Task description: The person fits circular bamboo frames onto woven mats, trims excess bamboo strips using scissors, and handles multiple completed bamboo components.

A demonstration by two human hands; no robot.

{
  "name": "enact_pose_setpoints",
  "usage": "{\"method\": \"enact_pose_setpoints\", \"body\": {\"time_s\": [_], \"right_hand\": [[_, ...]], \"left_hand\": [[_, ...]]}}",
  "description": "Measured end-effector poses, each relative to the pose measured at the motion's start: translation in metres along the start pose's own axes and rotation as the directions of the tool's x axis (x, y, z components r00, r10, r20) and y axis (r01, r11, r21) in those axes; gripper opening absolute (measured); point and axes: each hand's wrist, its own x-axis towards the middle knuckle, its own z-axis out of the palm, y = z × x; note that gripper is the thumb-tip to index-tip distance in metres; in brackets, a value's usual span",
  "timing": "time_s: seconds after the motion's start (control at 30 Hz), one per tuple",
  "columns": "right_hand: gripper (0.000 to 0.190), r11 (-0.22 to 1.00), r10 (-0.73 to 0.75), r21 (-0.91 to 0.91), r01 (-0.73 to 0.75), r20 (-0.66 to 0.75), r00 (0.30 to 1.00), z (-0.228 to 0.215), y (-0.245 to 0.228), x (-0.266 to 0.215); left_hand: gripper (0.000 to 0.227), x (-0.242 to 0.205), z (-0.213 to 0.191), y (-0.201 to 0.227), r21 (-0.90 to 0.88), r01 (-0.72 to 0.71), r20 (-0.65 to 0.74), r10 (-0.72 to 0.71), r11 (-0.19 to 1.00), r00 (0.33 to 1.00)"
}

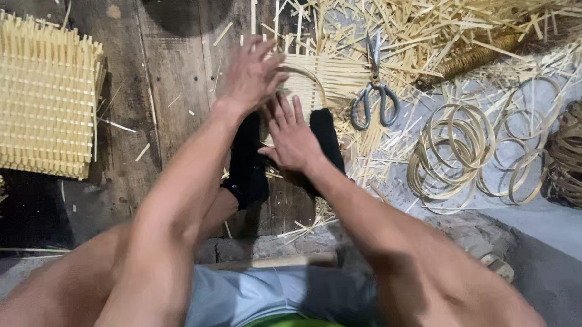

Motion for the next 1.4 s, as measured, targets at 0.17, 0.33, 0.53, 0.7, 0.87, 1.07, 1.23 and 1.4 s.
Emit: {"method": "enact_pose_setpoints", "body": {"time_s": [0.17,0.33,0.53,0.7,0.87,1.07,1.23,1.4], "right_hand": [[0.096,0.935,-0.109,-0.352,0.028,-0.21,0.972,0.044,0.007,-0.003],[0.093,0.961,-0.1,-0.275,0.03,-0.242,0.965,0.044,0.006,-0.002],[0.066,0.991,-0.01,0.123,0.055,-0.335,0.942,-0.003,0.035,0.005],[0.048,0.99,-0.005,0.113,0.085,-0.573,0.819,-0.024,0.096,0.05],[0.019,0.595,0.54,0.784,-0.175,-0.228,0.81,-0.002,0.11,0.064],[0.027,0.474,0.534,0.864,-0.173,-0.126,0.836,0.02,0.135,0.063],[0.044,0.333,0.643,0.943,-0.002,-0.225,0.732,0.017,0.154,0.054],[0.045,0.692,0.65,0.415,-0.591,-0.001,0.76,-0.127,0.194,-0.049]], "left_hand": [[0.03,-0.002,0.045,-0.007,-0.396,0.314,0.119,-0.291,0.863,0.949],[0.025,0.002,0.039,-0.002,-0.41,0.461,0.213,-0.408,0.787,0.888],[0.018,0.004,0.032,0.0,-0.56,0.304,-0.007,-0.371,0.771,0.929],[0.026,0.009,0.029,-0.005,-0.24,0.406,0.34,-0.315,0.882,0.886],[0.026,0.013,0.043,-0.012,-0.58,0.574,0.355,-0.454,0.578,0.817],[0.03,0.012,0.049,-0.019,-0.579,0.708,0.483,-0.531,0.403,0.697],[0.032,0.018,0.027,-0.012,-0.548,0.665,0.492,-0.448,0.507,0.747],[0.067,0.034,-0.04,0.02,-0.646,0.634,0.513,-0.374,0.426,0.773]]}}
